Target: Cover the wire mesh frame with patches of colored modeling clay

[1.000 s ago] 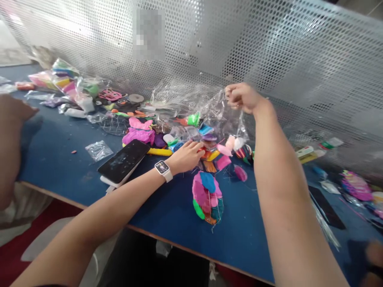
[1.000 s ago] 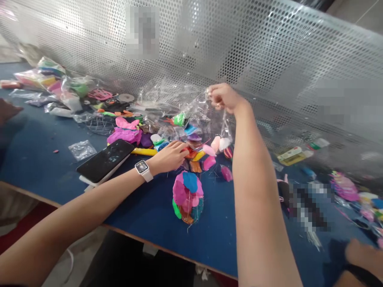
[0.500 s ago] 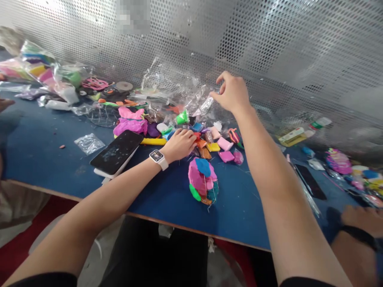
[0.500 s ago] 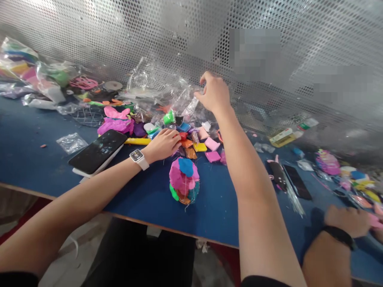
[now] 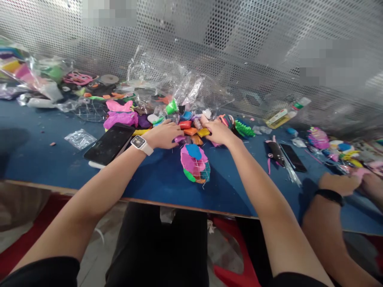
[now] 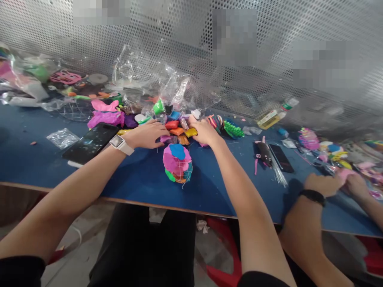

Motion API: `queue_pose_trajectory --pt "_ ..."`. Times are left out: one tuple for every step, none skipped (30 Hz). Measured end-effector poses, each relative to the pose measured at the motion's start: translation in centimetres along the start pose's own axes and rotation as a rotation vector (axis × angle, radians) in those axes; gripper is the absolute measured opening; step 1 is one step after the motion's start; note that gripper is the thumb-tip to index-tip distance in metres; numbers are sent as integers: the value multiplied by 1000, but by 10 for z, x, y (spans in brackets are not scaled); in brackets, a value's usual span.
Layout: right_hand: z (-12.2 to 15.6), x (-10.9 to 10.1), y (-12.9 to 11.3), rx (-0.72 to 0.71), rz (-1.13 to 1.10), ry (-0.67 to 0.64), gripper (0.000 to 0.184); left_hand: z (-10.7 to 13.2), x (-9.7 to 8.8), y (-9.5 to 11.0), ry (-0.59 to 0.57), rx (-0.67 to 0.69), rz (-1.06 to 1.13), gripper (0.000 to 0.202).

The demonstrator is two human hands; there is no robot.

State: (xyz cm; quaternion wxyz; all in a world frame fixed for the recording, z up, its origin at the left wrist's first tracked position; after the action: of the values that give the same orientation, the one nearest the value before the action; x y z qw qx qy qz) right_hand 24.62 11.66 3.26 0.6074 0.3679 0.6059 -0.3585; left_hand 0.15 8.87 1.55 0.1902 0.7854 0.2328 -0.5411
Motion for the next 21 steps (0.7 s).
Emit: queue_pose_trajectory --pt "-2 1 2 -1 6 12 34 -1 4 0 -14 -3 -37 32" --pt "-4 2 4 8 10 33 36 -4 8 0 -21 -12 -77 29" --pt "-5 3 6 33 3 65 39 -6 12 0 -14 -30 -109 27" --pt "-6 3 9 71 -18 108 41 -10 14 0 20 -69 -124 27" --pt "-7 3 12 113 -46 154 43 -13 15 -1 61 -107 -130 28" --pt "-8 3 14 151 -76 201 45 -16 16 -2 101 -139 -128 30" --pt "-8 2 16 182 -103 243 46 -18 16 -2 134 -165 -124 32" --pt "-7 2 17 208 -122 275 45 -19 17 -3 156 -183 -120 33" --pt "-6 1 17 227 -132 297 44 -20 17 -3 166 -194 -118 35" --pt "-5 0 18 243 -138 309 42 -19 18 -4 168 -200 -119 36" --pt "-2 -1 19 258 -143 320 39 -17 18 -4 165 -202 -119 38" --pt "1 -3 20 273 -149 333 36 -14 17 -4 161 -202 -112 38" --pt "5 -5 22 287 -157 347 33 -11 16 -4 159 -201 -98 38" --pt "9 -7 24 303 -168 366 29 -7 14 -4 156 -200 -77 39" --pt "13 -9 27 320 -184 390 26 -3 12 -4 153 -200 -57 39" --pt "17 -10 31 340 -213 417 23 0 10 -4 144 -199 -43 39" --pt "20 -11 35 358 -259 444 23 2 7 -3 129 -198 -38 40" --pt "22 -11 38 368 -325 471 23 4 3 -2 107 -200 -43 40" --pt "22 -11 39 367 -403 497 25 6 0 -1 78 -202 -56 41" --pt "21 -11 39 351 -481 518 27 6 -4 0 43 -205 -72 41" --pt "18 -11 36 319 -548 529 29 7 -8 0 3 -209 -88 42"
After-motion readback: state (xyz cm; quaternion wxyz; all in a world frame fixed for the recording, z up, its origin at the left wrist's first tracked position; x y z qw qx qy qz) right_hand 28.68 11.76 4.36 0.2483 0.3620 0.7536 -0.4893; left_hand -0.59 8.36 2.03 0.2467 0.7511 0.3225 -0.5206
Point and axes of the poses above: each hand's wrist, its own z-axis away from the middle knuckle, its own x-axis out of the palm, y = z × x, the point moved 6 cm from there along -z, towards the middle knuckle, and after that the axes turned 2 degrees about -x, right-handed, at the moved point
